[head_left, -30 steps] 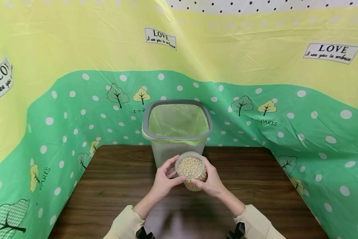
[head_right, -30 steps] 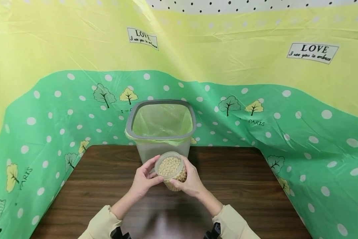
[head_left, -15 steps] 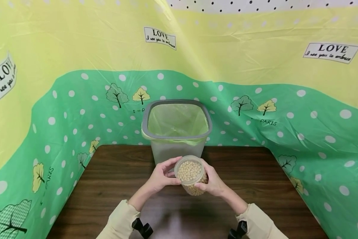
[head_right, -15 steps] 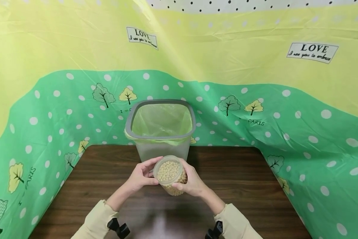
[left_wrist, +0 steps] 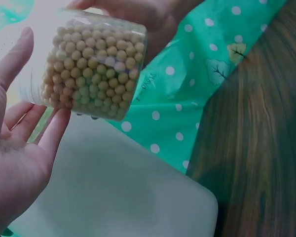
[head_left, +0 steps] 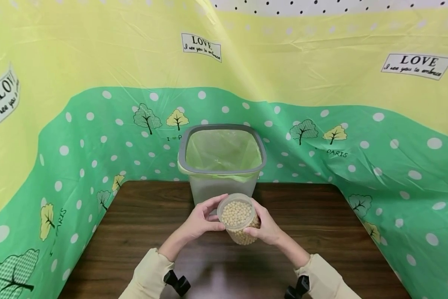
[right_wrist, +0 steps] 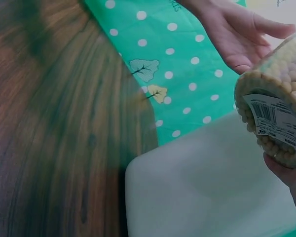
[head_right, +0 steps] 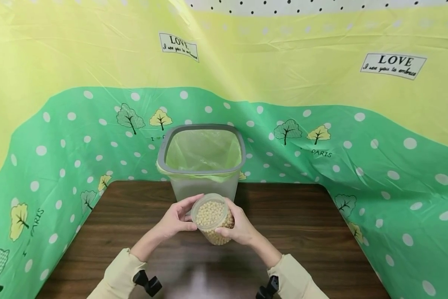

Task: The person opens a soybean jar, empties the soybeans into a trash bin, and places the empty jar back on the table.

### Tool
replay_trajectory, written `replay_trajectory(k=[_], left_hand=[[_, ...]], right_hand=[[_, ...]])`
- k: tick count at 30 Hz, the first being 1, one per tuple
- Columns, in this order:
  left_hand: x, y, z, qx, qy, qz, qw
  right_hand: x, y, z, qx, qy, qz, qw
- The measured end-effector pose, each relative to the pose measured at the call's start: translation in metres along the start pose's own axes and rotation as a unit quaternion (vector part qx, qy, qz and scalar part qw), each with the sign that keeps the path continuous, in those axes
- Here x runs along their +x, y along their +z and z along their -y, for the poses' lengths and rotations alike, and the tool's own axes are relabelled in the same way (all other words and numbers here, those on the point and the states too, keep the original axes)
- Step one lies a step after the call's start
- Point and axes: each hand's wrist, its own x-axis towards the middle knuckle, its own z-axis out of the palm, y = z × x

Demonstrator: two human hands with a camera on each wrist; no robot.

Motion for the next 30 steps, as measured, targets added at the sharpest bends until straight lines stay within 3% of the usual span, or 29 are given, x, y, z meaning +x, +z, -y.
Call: replay_trajectory(k=[3,10,13,18,22,25,30], left_hand=[[0.001,0.003,-0.001,0.01,-0.001,-0.016,0.9998],[-0.001,0.022,-0.001,0.018,0.014,-0.112,0.9934],[0.0,0.022,-0.002,0.012,0.011,-0.103,0.9946],[0.005,0.008,-0.003,-0.014,-0.009,-0.034,0.9993],[0.006,0.003,-0.003,0.003,-0.012,0.007,0.9999],[0.006,0.004,-0.002,0.002,-0.005,0.003,1.0],[0.002,0.01,0.001,-0.005,0.004,-0.031,0.9995]], right_hand=[[0.0,0.002,0.001,0.005,0.011,-0.002,1.0],[-0.002,0.001,0.003,-0.013,0.018,-0.028,0.999],[-0.002,0.001,0.003,-0.02,0.011,-0.043,0.999],[-0.002,-0.001,0.003,0.019,0.01,-0.022,1.0],[-0.003,-0.001,0.002,0.018,0.01,-0.004,1.0],[-0.004,0.0,0.004,0.003,0.014,-0.009,1.0],[-0.005,0.007,0.004,-0.019,0.022,-0.032,0.999]])
